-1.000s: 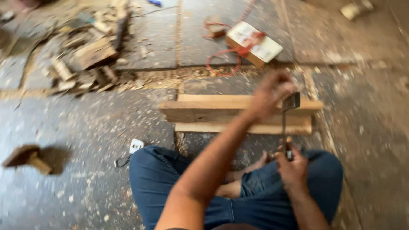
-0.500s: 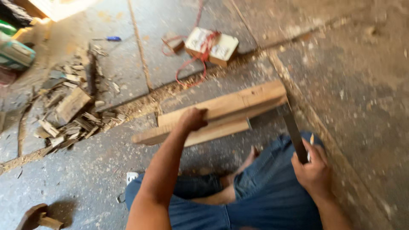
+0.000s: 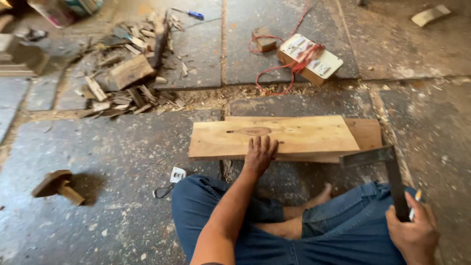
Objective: The person sits on the floor and uses a try square and pencil to mark lines on a wooden plank. They then use a tape measure to measure and mark additional points on the wood.
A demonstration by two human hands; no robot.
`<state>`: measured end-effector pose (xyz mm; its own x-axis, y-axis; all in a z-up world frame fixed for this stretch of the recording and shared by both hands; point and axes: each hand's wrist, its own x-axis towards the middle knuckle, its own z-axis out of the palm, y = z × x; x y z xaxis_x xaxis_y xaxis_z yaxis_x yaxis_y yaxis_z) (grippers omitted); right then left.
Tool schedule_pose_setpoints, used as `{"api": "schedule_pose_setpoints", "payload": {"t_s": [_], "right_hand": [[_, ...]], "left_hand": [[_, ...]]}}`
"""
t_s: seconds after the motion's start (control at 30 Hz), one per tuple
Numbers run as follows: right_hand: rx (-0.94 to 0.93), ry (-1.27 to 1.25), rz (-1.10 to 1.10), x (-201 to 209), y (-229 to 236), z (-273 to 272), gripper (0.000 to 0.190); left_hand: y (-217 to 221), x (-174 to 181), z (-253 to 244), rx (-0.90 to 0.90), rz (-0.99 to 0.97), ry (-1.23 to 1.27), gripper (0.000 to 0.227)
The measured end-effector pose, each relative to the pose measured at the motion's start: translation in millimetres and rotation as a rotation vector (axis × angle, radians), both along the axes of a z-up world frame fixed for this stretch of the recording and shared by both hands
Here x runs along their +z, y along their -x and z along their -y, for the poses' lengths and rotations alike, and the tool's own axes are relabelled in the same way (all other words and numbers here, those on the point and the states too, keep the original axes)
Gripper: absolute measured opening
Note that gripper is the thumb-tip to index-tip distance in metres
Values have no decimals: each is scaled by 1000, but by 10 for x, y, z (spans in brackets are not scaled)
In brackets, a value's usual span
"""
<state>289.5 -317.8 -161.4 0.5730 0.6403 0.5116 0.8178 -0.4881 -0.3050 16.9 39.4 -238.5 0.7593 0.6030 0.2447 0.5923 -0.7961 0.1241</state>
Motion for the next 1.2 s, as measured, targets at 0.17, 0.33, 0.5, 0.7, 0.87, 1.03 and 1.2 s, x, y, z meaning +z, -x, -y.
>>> {"api": "schedule_pose_setpoints", "payload": {"t_s": [0.17, 0.33, 0.5, 0.7, 0.87, 1.03, 1.2], "right_hand": [[174, 38, 52, 412, 160, -82, 48], [512, 260, 100, 806, 327, -652, 50], [678, 169, 296, 619, 85, -1487, 69], [300, 95, -246, 158, -525, -1920, 38], [365, -60, -435, -253, -687, -1916, 25], [377, 114, -517, -459, -717, -1955, 26], [552, 173, -571, -499, -598, -2192, 23]], "left_hand": [[-8, 240, 91, -48, 133, 286, 73], [256, 535, 682, -386, 658, 1749, 72], [401, 692, 1001, -252, 953, 1783, 45], [155, 860, 574, -180, 549, 720, 58], [-181, 619, 513, -226, 89, 412, 60], [-382, 150, 511, -281, 178, -27, 50], [-456, -183, 409, -294, 7, 100, 55]]}}
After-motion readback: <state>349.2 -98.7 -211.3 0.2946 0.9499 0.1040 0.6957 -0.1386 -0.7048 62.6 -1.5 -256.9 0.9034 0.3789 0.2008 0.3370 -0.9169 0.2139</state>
